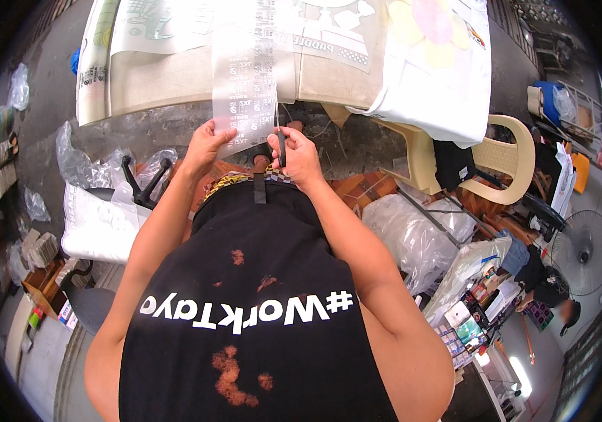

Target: The person cuts specific graphics from large printed transfer sheets using scissors and organizes them on a table near apparel.

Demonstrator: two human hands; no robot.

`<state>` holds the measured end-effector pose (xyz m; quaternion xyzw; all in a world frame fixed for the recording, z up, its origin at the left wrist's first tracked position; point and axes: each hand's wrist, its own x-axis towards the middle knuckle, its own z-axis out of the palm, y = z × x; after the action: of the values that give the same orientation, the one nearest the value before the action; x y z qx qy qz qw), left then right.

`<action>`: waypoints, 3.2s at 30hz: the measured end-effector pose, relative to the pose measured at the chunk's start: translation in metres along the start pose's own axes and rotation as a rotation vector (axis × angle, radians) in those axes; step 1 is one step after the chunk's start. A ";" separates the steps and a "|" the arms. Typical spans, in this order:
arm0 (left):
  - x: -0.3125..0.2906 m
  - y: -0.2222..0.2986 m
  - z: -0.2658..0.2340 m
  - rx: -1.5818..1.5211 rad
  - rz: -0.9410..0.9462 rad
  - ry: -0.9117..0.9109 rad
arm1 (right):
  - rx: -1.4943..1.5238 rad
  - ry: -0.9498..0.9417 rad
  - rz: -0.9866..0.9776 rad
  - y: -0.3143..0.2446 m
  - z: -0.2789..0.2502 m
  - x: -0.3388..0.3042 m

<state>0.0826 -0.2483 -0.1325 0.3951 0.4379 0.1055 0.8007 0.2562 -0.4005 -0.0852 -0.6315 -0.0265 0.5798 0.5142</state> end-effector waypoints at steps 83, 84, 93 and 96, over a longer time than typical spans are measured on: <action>-0.097 -0.050 -0.005 0.153 -0.155 -0.052 | 0.007 0.015 -0.138 -0.025 0.012 0.043; -0.092 -0.047 -0.005 0.110 -0.109 -0.045 | 0.004 0.017 -0.131 -0.023 0.011 0.042; -0.056 -0.026 -0.006 -0.032 -0.271 -0.208 | -0.013 0.018 -0.134 0.006 0.003 0.026; -0.069 -0.021 -0.003 0.000 -0.297 -0.194 | 0.027 0.004 -0.145 -0.004 0.004 0.028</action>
<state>0.0354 -0.2965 -0.1063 0.3343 0.4120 -0.0527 0.8460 0.2646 -0.3785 -0.1010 -0.6223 -0.0633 0.5400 0.5632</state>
